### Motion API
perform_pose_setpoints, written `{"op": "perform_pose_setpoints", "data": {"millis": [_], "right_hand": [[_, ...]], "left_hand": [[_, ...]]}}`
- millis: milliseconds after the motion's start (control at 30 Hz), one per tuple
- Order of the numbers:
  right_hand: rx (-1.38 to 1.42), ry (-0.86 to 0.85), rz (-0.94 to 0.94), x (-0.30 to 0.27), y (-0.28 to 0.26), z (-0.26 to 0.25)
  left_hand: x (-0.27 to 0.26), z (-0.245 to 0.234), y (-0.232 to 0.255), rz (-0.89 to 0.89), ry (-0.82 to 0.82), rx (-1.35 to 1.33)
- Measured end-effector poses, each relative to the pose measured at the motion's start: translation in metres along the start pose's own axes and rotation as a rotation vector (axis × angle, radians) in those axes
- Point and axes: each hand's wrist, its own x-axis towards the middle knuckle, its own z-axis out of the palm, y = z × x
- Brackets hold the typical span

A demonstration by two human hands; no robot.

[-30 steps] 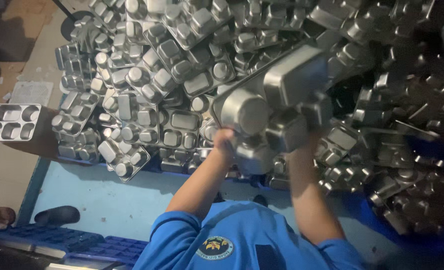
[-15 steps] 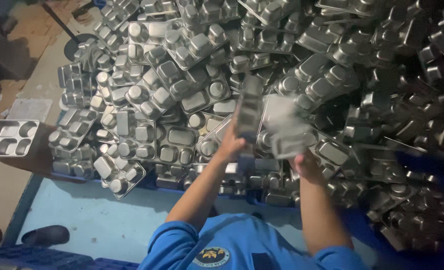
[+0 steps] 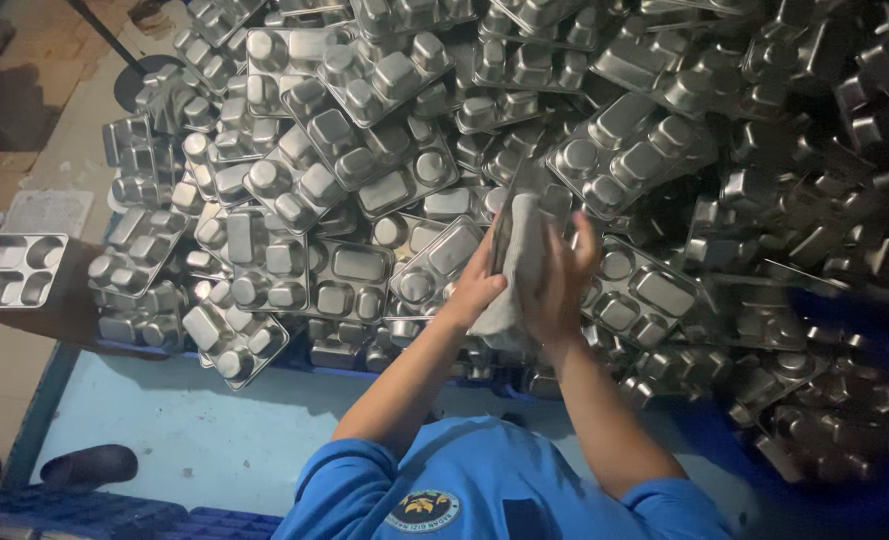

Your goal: The person repeatedly picks up stainless steel compartmentalized trays from a large pile, wipes them with a white cloth, and places them onto a stack. The person handles the trays one at a time, wiping both sides before stacking.

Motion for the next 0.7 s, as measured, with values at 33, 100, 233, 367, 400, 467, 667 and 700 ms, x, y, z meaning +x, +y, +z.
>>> {"op": "perform_pose_setpoints", "data": {"millis": [33,100,233,367,400,467,667,700], "right_hand": [[0.189,-0.006,0.077,0.004,-0.001,-0.004],[0.564,-0.024,0.240,0.011,-0.003,-0.011],[0.747,-0.193,0.178,0.030,0.004,-0.014],[0.625,-0.183,0.213,0.031,0.019,-0.012],[0.506,-0.145,0.207,0.025,0.020,-0.013],[0.292,0.008,0.180,0.016,0.017,-0.017],[0.635,-0.191,0.101,-0.002,-0.007,-0.030],[0.731,-0.242,0.165,-0.008,-0.009,-0.030]], "left_hand": [[0.001,0.003,-0.011,-0.008,0.036,0.062],[-0.010,0.005,-0.027,-0.093,0.048,-0.006],[-0.035,0.015,-0.029,-0.278,-0.013,-0.348],[-0.033,0.026,-0.004,-0.207,-0.068,-0.240],[-0.034,0.030,0.002,-0.218,-0.057,-0.263],[-0.032,0.033,0.008,-0.232,-0.041,-0.305],[-0.041,0.014,-0.011,-0.198,-0.046,-0.352],[-0.040,0.004,-0.017,-0.206,-0.030,-0.345]]}}
